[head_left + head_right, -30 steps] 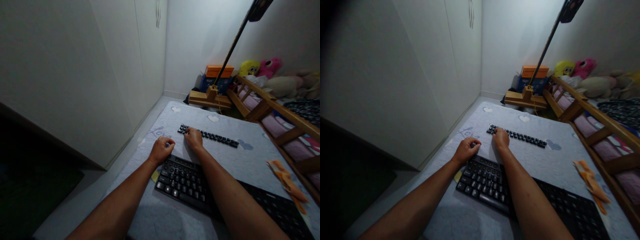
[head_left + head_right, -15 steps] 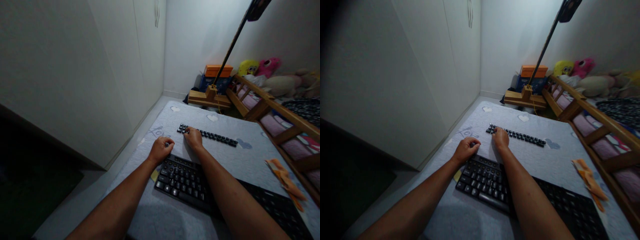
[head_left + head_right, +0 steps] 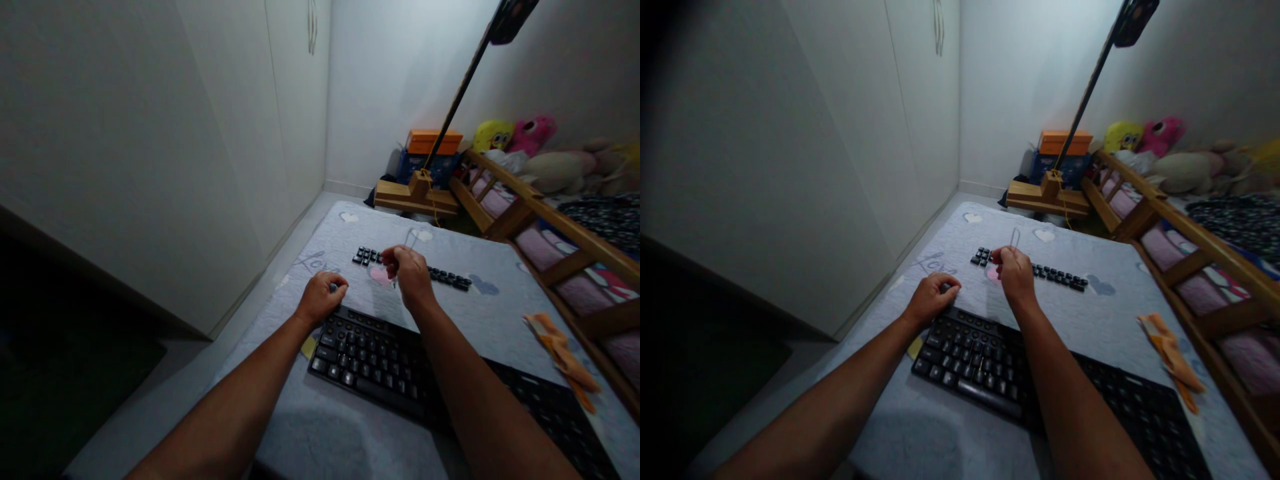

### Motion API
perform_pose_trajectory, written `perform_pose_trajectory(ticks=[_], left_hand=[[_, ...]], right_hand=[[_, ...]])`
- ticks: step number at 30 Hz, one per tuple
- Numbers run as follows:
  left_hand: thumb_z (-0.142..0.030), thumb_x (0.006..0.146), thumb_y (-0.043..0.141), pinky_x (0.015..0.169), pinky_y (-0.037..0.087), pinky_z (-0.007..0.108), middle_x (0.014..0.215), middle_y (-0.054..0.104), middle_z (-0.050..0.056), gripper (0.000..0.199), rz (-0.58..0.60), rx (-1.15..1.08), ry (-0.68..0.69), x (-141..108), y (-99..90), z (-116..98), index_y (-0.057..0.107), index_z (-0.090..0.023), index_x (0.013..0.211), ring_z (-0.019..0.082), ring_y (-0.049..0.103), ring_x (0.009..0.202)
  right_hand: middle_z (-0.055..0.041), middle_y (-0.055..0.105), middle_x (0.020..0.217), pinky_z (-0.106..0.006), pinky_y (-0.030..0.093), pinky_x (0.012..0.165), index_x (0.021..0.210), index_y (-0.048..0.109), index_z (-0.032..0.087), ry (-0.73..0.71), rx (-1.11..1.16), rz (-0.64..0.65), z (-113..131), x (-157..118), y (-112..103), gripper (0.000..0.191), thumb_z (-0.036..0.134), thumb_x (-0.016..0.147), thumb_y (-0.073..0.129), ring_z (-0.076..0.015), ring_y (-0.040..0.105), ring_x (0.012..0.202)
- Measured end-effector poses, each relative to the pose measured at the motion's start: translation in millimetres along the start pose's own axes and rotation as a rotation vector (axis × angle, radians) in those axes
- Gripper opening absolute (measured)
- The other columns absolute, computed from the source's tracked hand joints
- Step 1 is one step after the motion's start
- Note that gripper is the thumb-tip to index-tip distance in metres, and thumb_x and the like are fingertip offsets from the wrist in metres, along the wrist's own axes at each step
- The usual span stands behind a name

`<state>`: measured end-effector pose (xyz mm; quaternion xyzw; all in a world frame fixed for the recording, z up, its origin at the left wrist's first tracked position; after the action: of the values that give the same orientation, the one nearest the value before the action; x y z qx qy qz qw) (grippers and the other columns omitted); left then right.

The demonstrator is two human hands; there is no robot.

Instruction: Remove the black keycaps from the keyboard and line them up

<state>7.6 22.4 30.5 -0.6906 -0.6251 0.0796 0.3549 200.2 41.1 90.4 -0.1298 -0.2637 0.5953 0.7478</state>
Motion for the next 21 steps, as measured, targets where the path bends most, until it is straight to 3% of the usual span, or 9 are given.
perform_pose_trajectory(ticks=[3,6,9,12,16,21], left_hand=[[-0.019,0.077,0.060,0.088,0.047,0.033,0.083,0.071,0.002,0.011,0.012,-0.006,0.005,-1,0.6,-1,0.070,-0.020,0.078,0.019,0.062,0.087],[-0.019,0.076,0.060,0.089,0.047,0.033,0.084,0.071,0.002,0.011,0.020,-0.012,0.015,-2,0.5,-3,0.070,-0.020,0.078,0.019,0.063,0.089],[-0.019,0.077,0.059,0.089,0.047,0.033,0.083,0.071,0.002,0.011,0.022,-0.018,0.023,-2,0.2,-6,0.070,-0.020,0.078,0.019,0.063,0.088],[-0.019,0.076,0.060,0.088,0.047,0.033,0.083,0.071,0.002,0.011,0.031,-0.021,0.018,-3,1.0,-6,0.070,-0.020,0.078,0.018,0.062,0.087],[-0.020,0.076,0.059,0.088,0.047,0.033,0.084,0.071,0.002,0.012,0.044,-0.016,0.006,-2,2.5,-4,0.071,-0.019,0.079,0.019,0.062,0.088],[-0.021,0.076,0.060,0.085,0.048,0.032,0.083,0.071,0.002,0.012,0.053,-0.001,-0.002,-2,3.3,-2,0.072,-0.019,0.079,0.018,0.062,0.086]], right_hand=[[-0.0057,0.064,0.075,-0.025,0.046,0.058,0.074,0.064,0.016,0.059,0.259,-0.051,2,-24,-20,0.040,0.033,0.087,0.030,-0.0154,0.058,0.066],[0.0003,0.052,0.059,-0.024,0.040,0.049,0.075,0.065,0.018,0.147,0.370,-0.034,-3,-57,-29,0.042,0.040,0.091,0.032,-0.0120,0.047,0.051],[0.0047,0.042,0.048,-0.023,0.035,0.046,0.085,0.064,0.020,0.272,0.365,0.115,-10,-93,-19,0.042,0.051,0.092,0.036,-0.0116,0.042,0.046],[0.0032,0.052,0.055,-0.023,0.037,0.047,0.094,0.061,0.020,0.378,0.462,0.213,-16,-120,-6,0.045,0.060,0.089,0.040,-0.0116,0.046,0.048],[0.0043,0.055,0.063,-0.021,0.034,0.043,0.095,0.057,0.022,0.445,0.577,0.277,-19,-133,5,0.038,0.057,0.080,0.057,-0.0091,0.045,0.046],[0.0087,0.044,0.054,-0.020,0.030,0.044,0.089,0.056,0.023,0.320,0.435,0.325,-18,-133,7,0.022,0.040,0.078,0.064,-0.0083,0.039,0.045]])
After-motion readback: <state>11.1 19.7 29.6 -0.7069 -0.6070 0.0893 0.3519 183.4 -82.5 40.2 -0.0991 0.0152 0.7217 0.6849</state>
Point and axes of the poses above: each hand's wrist, its own x-axis towards the middle knuckle, its own y-axis out of the palm, z = x × y, the point moved 8 cm from there along x, towards the middle knuckle
